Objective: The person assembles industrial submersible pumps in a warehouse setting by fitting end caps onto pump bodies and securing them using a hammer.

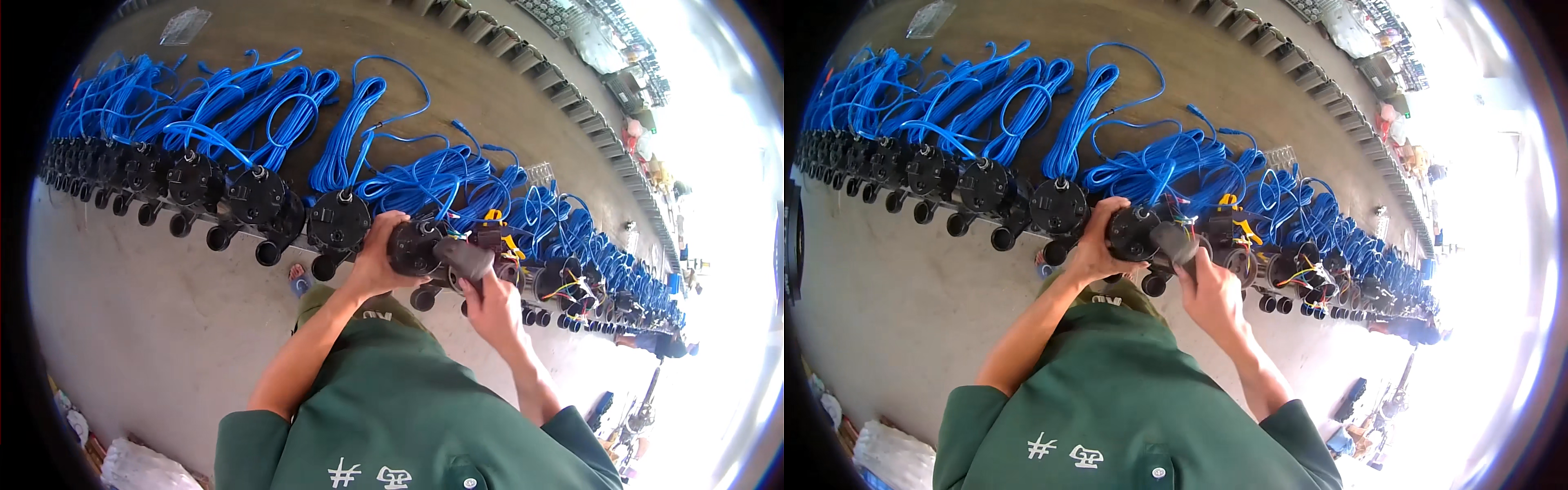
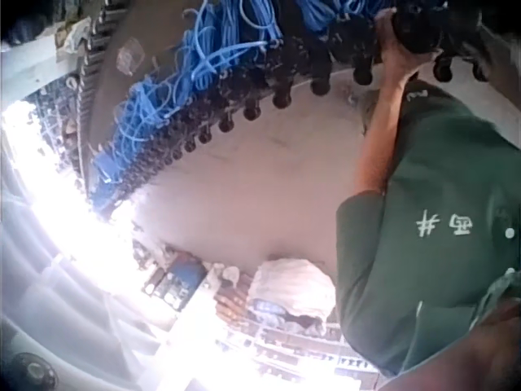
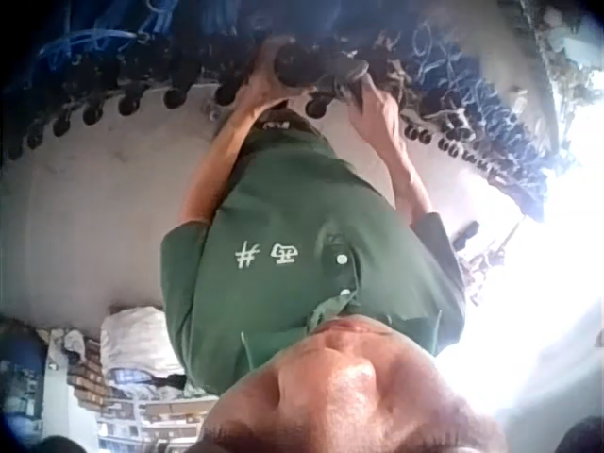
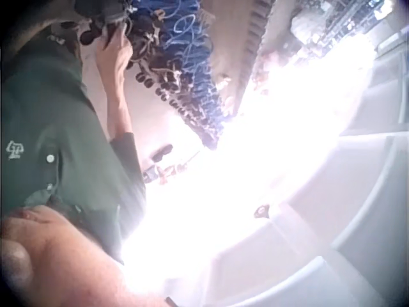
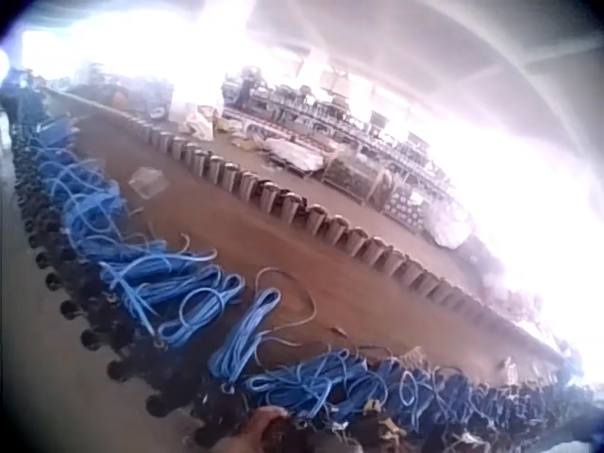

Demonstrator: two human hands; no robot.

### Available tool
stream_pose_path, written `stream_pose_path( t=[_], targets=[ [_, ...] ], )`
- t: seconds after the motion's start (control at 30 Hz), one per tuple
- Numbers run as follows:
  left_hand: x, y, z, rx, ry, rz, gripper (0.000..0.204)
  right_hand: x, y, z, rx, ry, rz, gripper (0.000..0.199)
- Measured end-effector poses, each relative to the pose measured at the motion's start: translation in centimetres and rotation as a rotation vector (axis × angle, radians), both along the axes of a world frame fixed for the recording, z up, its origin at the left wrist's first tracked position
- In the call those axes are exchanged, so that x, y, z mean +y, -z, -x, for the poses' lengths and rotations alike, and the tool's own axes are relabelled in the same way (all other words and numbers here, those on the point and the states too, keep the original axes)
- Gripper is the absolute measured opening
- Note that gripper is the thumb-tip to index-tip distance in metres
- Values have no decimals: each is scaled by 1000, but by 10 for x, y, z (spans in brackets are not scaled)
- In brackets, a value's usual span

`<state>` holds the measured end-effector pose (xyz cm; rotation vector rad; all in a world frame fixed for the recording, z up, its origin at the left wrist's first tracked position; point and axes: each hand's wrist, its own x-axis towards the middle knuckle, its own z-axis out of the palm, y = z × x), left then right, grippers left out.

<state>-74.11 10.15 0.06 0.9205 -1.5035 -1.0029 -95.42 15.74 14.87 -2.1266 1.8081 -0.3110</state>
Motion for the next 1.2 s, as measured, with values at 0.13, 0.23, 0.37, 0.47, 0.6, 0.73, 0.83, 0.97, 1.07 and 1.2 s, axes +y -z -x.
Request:
stream_pose_path(
  t=[0.13,0.23,0.37,0.47,0.6,0.73,0.83,0.97,1.07,1.2],
  targets=[
    [1,5,-6,48,-22,-55,100,-14,-67,-35,-314,-33,10,21],
    [-1,6,-1,-21,-2,-41,103,-19,-64,-51,-386,-188,445,19],
    [-1,11,-1,-14,-9,-8,102,-21,7,-66,-61,-108,38,23],
    [-2,11,0,-4,-17,-74,104,-34,-31,-52,-136,-74,-137,27],
    [1,7,-2,23,-44,-59,107,-26,-85,-40,-330,-15,27,24],
    [11,9,3,-7,-60,-54,109,-10,-31,-13,-164,-31,218,29],
    [13,12,6,-28,-36,-111,107,-6,8,-7,33,25,49,32],
    [16,11,4,115,3,-195,107,-19,-56,-31,-265,11,-102,25],
    [14,21,-2,11,-27,-198,104,-24,-75,-49,-395,-154,123,29],
    [5,-2,10,137,80,-240,103,-19,8,-42,-70,-116,6,30]
  ],
)
